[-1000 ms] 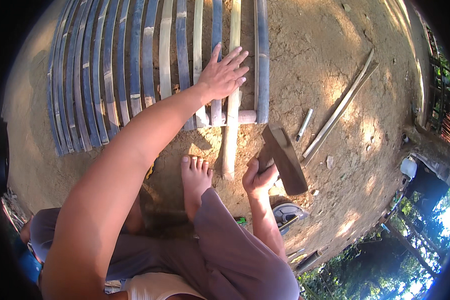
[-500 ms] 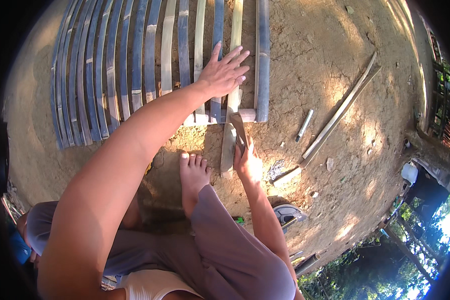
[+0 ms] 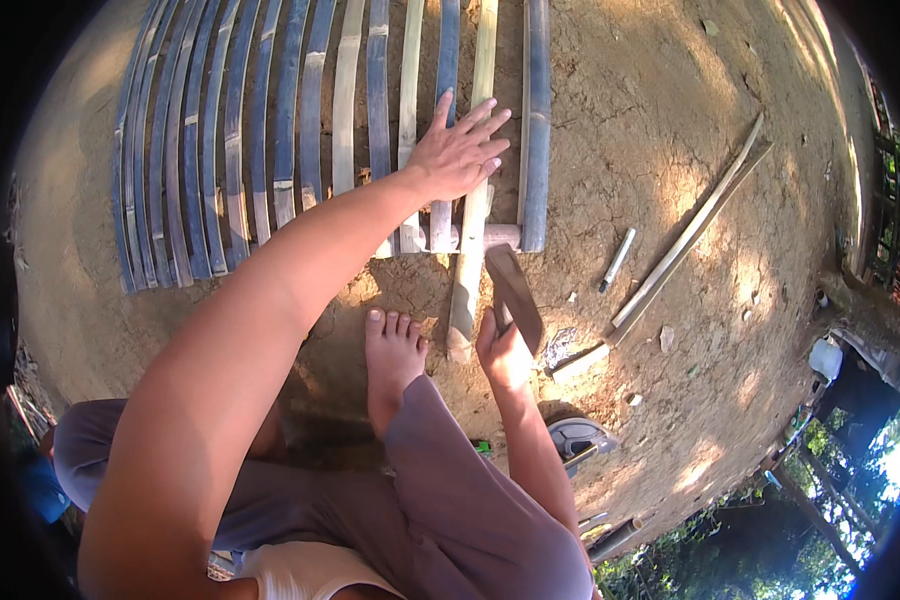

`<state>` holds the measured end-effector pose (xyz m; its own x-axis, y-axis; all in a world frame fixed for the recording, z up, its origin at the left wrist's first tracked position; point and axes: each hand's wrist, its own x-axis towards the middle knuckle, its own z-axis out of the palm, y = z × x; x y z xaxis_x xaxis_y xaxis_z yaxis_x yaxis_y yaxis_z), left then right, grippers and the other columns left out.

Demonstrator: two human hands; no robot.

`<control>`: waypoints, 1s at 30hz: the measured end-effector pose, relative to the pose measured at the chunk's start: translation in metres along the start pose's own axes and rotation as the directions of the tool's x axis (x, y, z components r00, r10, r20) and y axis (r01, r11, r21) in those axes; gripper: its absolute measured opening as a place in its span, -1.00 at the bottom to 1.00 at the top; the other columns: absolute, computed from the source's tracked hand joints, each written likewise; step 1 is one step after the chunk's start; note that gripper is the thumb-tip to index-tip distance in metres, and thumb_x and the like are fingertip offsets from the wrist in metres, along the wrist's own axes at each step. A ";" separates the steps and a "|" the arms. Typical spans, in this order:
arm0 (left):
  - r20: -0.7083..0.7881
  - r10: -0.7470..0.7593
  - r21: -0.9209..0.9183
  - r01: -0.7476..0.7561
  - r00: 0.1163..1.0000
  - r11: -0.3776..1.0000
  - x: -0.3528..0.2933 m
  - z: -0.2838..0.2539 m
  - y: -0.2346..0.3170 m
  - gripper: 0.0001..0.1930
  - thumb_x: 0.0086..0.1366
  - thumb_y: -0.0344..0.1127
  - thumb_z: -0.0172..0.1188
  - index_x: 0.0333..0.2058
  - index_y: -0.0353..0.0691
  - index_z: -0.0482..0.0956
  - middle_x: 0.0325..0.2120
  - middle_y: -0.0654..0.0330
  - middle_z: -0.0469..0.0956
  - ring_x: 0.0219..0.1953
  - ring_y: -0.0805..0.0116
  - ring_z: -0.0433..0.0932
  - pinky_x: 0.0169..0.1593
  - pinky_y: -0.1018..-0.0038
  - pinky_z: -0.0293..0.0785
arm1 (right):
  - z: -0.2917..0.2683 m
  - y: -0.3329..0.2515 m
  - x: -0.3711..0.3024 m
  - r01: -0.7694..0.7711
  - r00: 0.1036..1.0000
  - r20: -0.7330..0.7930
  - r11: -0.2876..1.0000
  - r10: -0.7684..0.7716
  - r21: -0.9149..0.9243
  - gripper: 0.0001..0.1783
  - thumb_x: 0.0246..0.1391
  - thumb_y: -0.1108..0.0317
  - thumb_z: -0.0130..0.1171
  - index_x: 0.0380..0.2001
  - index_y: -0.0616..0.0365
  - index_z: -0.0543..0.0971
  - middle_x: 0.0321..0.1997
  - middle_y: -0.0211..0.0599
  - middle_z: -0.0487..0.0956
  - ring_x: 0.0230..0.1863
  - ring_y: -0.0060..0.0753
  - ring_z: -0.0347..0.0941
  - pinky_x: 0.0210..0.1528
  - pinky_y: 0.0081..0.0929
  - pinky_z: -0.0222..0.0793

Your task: The person assembles a bamboo lattice by placing thin bamboo strips onto a rectangular bamboo frame and securing them with small nails using an axe as a hammer.

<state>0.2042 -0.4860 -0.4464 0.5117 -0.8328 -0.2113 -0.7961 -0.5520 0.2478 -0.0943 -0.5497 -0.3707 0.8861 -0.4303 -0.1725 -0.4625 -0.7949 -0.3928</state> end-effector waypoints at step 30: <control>0.046 -0.237 -0.152 0.241 0.970 0.959 -0.174 0.014 0.021 0.06 0.13 -0.16 0.47 0.54 0.02 0.04 0.59 0.06 -0.21 0.62 0.03 -0.28 0.56 -0.25 -0.35 | 0.005 -0.009 0.035 -0.079 0.942 -0.278 0.928 0.189 0.364 -0.62 0.30 0.31 0.16 0.10 0.31 0.58 -0.11 0.15 0.62 -0.08 0.16 0.59 0.07 -0.08 0.49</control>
<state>0.0939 -0.3521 -0.4180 0.6702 -0.6755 -0.3076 -0.5906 -0.7363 0.3302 -0.0590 -0.5556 -0.3777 0.7383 -0.6743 0.0144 -0.4872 -0.5479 -0.6800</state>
